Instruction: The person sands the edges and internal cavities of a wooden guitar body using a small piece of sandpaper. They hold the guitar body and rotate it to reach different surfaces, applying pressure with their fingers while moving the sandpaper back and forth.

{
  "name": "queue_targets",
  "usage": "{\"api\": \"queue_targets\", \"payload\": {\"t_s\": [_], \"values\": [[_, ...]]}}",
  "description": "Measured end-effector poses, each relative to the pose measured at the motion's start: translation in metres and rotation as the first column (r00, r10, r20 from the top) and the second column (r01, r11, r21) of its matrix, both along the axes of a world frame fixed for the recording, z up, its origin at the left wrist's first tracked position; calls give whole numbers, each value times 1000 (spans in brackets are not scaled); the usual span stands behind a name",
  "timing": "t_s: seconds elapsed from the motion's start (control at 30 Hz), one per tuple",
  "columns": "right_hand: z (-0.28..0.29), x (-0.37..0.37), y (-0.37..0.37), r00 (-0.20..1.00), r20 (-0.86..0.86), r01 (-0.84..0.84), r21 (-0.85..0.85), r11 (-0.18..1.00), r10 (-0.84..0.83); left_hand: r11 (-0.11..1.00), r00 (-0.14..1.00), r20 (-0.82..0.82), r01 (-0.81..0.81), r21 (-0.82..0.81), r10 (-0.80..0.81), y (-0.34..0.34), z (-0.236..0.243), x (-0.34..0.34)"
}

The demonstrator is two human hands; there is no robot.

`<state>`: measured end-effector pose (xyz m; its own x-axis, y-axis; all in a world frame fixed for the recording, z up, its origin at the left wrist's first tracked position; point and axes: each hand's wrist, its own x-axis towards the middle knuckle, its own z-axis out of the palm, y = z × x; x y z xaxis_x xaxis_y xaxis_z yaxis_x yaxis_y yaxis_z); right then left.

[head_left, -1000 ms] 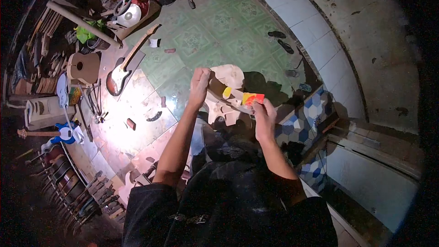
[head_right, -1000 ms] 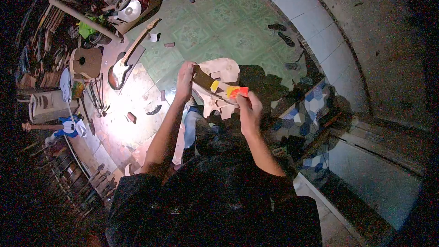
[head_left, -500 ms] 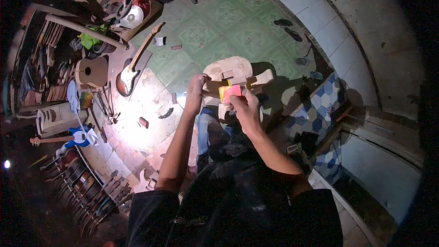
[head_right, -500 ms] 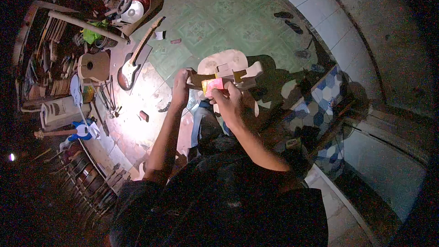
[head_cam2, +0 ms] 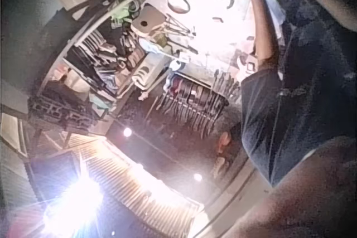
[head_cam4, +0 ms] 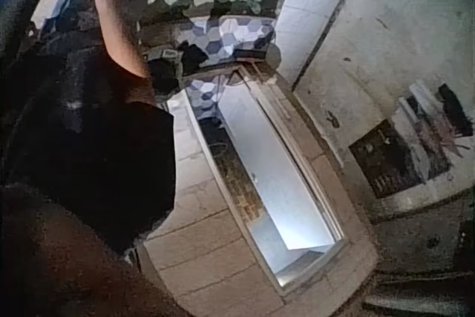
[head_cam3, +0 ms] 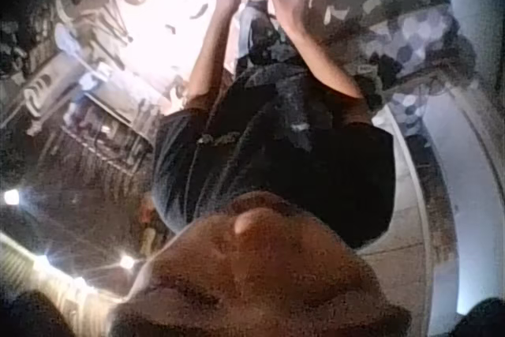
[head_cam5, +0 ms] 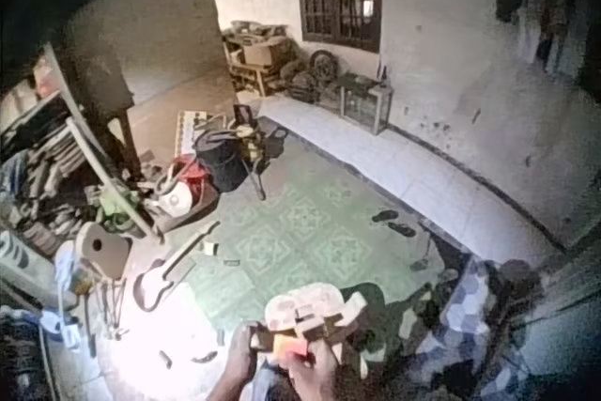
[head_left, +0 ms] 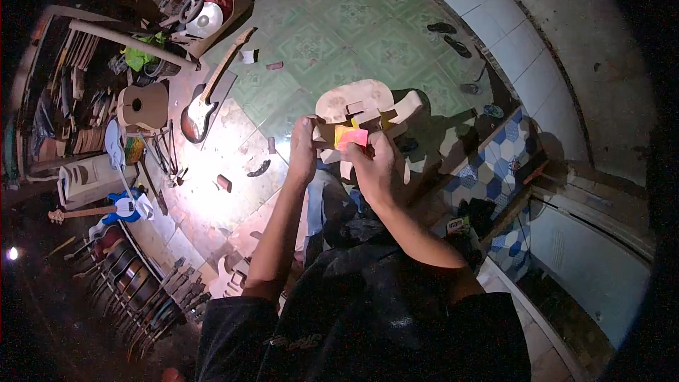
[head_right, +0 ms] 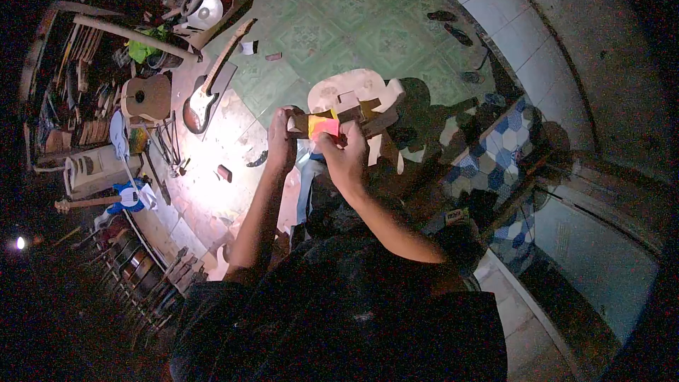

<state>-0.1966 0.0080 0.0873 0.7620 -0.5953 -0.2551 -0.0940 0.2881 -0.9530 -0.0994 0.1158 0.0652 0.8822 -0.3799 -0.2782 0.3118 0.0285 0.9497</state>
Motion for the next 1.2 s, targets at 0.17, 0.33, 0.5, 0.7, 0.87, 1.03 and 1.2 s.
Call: {"api": "queue_targets", "payload": {"t_s": [0.17,0.33,0.5,0.7,0.87,1.03,1.2], "values": [[-6,9,8,999,-10,-40,-120,992,39,998,996,-68,-57,-7,56,-2,7,1],[-5,17,18,989,145,35,-53,998,-27,992,993,-59,-110,-57,106,-7,9,1],[-1,19,15,988,153,7,-114,993,11,992,994,45,-106,63,104,-4,7,2],[-9,22,16,985,166,-16,-181,983,46,986,992,104,-91,138,77,-5,12,1],[-12,23,13,985,148,-50,-267,962,92,976,978,189,-118,183,83,-5,8,1],[1,27,7,978,130,-106,-366,925,163,986,987,3,-161,38,161,-4,-8,5],[2,31,-2,962,106,-177,-468,866,254,985,987,2,-163,55,163,-8,2,3]]}}
